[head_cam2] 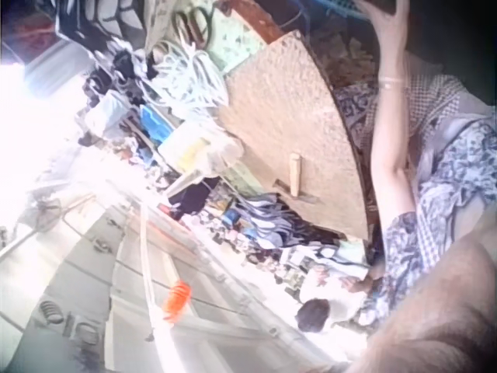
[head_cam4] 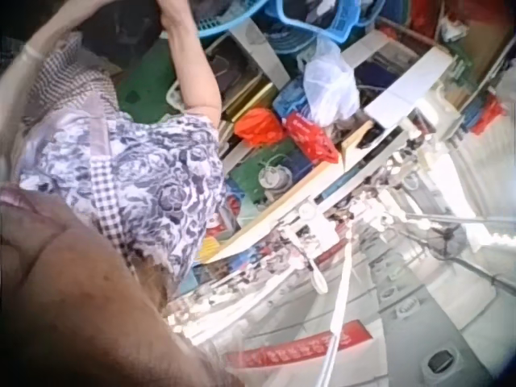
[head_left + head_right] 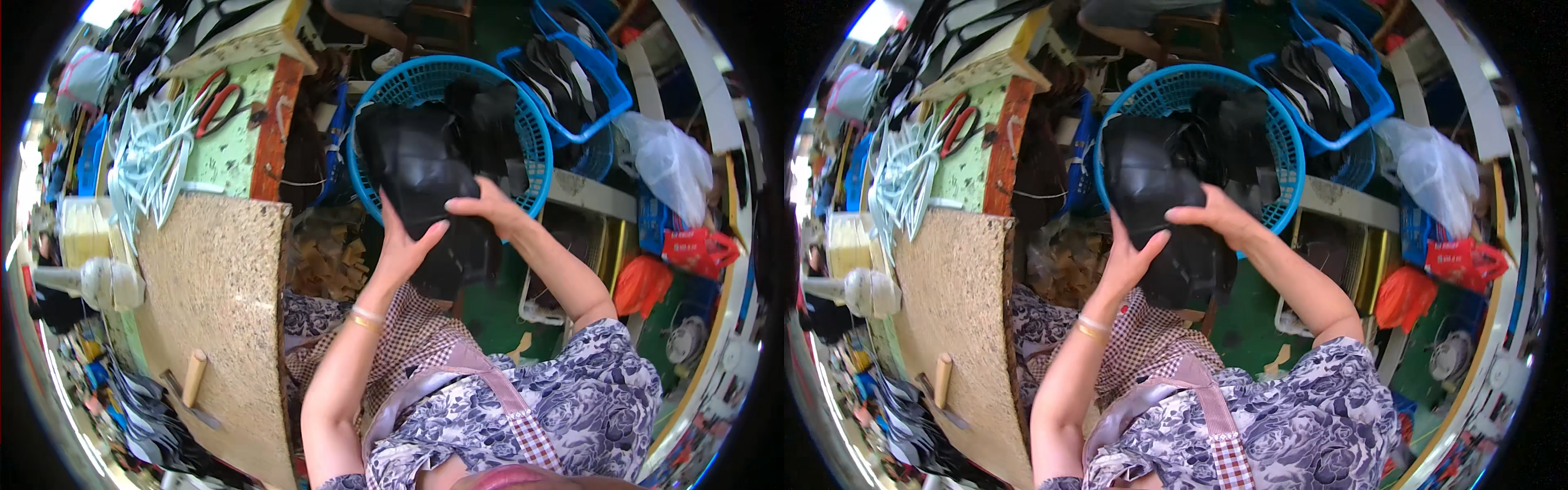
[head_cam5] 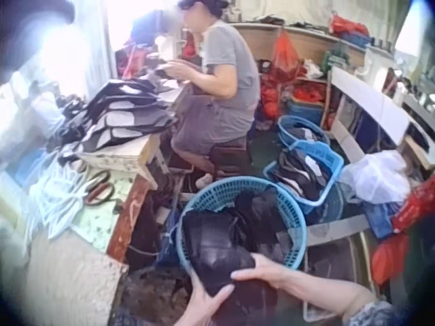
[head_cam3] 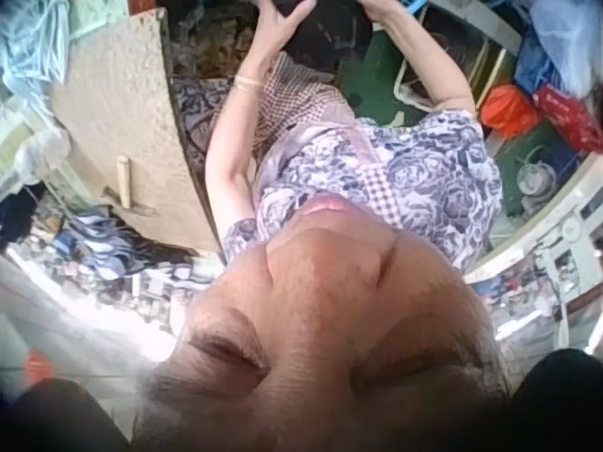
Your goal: The person applies strips to the edges of leather shoe pieces, folds the edges over by hand, and hammers the seams with a hammer before sorting the pieces into a basket.
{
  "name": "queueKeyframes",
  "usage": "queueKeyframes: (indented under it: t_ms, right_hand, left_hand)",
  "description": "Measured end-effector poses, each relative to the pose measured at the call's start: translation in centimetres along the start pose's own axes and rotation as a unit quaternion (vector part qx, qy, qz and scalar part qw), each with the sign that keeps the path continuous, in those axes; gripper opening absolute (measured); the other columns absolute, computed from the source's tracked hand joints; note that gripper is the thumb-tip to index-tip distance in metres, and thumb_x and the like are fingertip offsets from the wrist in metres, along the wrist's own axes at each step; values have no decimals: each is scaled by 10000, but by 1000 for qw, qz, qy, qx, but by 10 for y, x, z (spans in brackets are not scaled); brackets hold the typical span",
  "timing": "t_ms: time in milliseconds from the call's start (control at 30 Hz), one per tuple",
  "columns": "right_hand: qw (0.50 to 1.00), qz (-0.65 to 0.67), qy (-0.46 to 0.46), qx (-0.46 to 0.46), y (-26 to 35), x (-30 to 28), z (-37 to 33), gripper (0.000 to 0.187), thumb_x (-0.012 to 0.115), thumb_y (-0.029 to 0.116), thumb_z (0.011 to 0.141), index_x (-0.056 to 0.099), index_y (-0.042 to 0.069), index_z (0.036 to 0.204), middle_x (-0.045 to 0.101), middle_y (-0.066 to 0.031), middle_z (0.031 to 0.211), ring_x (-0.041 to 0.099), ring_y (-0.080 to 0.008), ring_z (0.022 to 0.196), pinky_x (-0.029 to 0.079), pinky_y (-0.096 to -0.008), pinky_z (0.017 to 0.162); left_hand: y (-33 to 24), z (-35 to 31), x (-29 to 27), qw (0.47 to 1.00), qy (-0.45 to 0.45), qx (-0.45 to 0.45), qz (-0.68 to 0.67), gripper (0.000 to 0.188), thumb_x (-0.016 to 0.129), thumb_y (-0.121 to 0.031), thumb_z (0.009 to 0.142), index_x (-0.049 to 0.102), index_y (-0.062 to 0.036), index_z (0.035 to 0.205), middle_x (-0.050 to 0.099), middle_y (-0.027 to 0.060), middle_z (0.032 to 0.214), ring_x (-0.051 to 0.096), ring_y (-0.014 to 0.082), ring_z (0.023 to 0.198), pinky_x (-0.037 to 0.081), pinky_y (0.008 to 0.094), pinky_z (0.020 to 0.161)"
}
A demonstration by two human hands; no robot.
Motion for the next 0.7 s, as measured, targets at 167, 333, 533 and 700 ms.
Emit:
queueKeyframes:
  t_ms: [167, 333, 533, 700]
  right_hand:
    - [993, -30, 3, -114, 1, -82, 99, 654, 796, 210, 715, 511, -4, 1263, 620, -110, 1140, 611, -197, 1006, 497, -339, 890]
    - [952, -156, -264, -5, -71, -175, 157, 762, 795, 314, 724, 464, -34, 1314, 590, -152, 1204, 596, -245, 1066, 476, -349, 920]
    - [766, -541, -286, -198, -18, -128, 113, 405, 701, 145, 821, 596, -51, 1160, 625, -228, 1171, 624, -293, 1015, 493, -381, 903]
    - [950, -238, 70, -191, -147, 41, 53, 526, 617, 47, 889, 415, -35, 1368, 541, -174, 1301, 527, -259, 1179, 429, -371, 1003]
  left_hand:
    - [20, 35, -7, 967, -137, -50, 210, 1084, 714, -373, 829, -45, 53, 1474, 86, 350, 1500, 100, 391, 1437, 153, 420, 1161]
    - [49, -82, 1, 997, -51, -54, 15, 826, 679, -136, 845, 179, -66, 1499, 375, 220, 1433, 628, 293, 956, 496, 387, 893]
    - [1, -240, -55, 982, -183, -13, 32, 248, 628, -81, 875, 650, -28, 1116, 681, 116, 1055, 655, 240, 922, 526, 335, 815]
    - [61, -364, -75, 903, -420, -89, 2, 210, 581, -110, 912, 663, -26, 1086, 702, 112, 986, 678, 205, 877, 526, 317, 777]
Point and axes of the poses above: each hand's wrist, its own z-axis towards the middle knuckle, its own x-axis out of the palm, y = z × x, the point moved 10 cm from there along z, towards the middle knuckle
